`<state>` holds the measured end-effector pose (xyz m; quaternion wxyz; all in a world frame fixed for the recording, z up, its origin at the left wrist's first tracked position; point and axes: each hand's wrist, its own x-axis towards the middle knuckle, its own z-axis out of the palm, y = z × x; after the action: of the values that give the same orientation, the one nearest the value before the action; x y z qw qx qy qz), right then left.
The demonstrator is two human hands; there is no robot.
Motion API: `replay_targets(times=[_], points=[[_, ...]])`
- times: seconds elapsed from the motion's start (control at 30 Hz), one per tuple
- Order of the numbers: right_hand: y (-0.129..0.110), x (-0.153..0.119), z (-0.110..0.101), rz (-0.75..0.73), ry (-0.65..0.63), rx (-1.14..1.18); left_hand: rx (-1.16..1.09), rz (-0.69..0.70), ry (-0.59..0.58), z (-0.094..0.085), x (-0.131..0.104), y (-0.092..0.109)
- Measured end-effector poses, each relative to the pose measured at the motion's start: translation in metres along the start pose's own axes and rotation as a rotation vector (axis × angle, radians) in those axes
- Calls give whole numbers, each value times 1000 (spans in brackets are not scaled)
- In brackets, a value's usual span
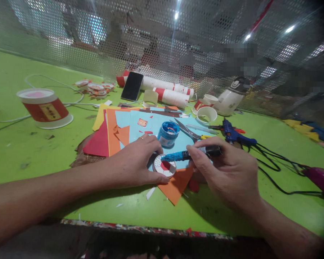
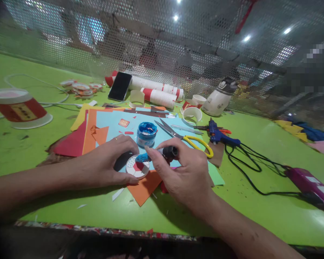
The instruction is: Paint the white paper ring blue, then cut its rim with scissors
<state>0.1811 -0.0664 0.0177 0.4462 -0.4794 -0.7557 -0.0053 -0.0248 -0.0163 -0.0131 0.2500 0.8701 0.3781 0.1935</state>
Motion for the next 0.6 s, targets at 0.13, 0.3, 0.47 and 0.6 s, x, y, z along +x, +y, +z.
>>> replay_targets(times=[0.13, 0.3, 0.47, 0.6], points=[[2, -1, 2, 90, -24, 75, 10, 4, 10, 0, 0, 0], [3, -1, 5, 67, 27, 78, 16, 5, 10, -1, 0, 2], [5, 0, 0, 110, 100, 226, -5, -1, 13, -1, -1, 2], [7, 1, 0, 78, 93, 184, -8, 5, 7, 0, -1, 0]])
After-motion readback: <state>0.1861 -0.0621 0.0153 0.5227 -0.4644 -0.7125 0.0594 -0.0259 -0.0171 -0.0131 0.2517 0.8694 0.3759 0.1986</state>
